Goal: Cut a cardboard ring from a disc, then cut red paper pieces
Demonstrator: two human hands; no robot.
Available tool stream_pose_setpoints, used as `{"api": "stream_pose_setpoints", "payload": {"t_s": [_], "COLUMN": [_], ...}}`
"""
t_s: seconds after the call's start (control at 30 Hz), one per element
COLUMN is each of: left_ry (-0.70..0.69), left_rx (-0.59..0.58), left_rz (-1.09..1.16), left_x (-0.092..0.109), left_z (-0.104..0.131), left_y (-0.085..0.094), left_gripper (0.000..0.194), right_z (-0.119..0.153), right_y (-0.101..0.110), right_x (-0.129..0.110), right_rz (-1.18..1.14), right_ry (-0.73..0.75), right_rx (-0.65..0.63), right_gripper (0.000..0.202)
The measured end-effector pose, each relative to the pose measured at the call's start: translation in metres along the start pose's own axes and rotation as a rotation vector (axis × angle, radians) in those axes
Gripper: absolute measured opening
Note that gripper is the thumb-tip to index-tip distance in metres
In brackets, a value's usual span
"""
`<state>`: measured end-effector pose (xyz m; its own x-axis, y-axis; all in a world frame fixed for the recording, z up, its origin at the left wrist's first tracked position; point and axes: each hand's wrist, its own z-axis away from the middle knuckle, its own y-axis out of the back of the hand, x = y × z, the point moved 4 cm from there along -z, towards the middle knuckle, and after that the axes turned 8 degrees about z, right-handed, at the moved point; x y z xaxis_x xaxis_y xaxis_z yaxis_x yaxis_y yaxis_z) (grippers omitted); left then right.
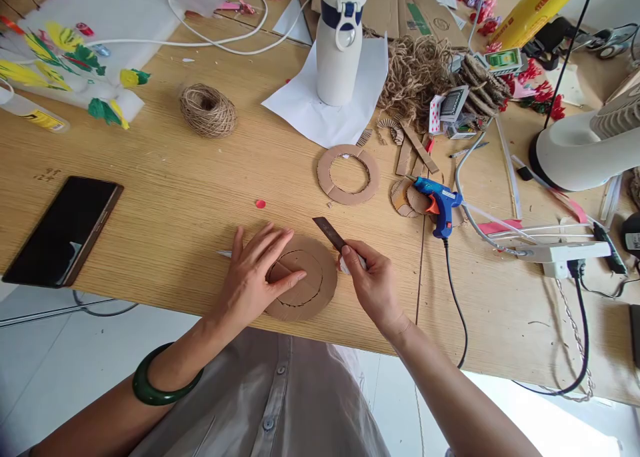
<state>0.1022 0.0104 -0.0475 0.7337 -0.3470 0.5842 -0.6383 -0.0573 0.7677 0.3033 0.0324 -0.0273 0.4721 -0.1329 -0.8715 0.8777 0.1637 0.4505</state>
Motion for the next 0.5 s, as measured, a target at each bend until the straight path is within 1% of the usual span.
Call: {"api": "stream_pose_setpoints", "payload": {"t_s": [0.17,0.23,0.3,0.37,0.5], "left_ry": [0.033,0.044,0.051,0.052,0.060], "left_rx": [0.040,0.046,0.049,0.053,0.049], "left_rz": [-0.058,-0.062,-0.053,-0.045,-0.036], "left_x": [-0.002,-0.004,-0.005,-0.005,-0.005], "left_z": [0.004,0.004,0.004,0.003,0.000], "left_y": [0.001,0.001,0.000,0.000,0.001], "left_gripper": [0.061,0.061,0.061,0.060,0.057], "right_z": [-0.011,-0.013,-0.012,-0.010,-0.005], "right_y": [-0.011,-0.010,-0.003,0.004,0.011], "right_x": [-0.004,-0.005,-0.008,-0.015,-0.031], "right_rz": [0.009,0.030,0.121,0.292,0.690], "right_ry": [0.063,0.080,0.111,0.224,0.571], "right_rx": [-0.029,0.014,0.055,0.043,-0.055], "right_gripper": [0.030,0.028,0.025,0.022,0.020]}}
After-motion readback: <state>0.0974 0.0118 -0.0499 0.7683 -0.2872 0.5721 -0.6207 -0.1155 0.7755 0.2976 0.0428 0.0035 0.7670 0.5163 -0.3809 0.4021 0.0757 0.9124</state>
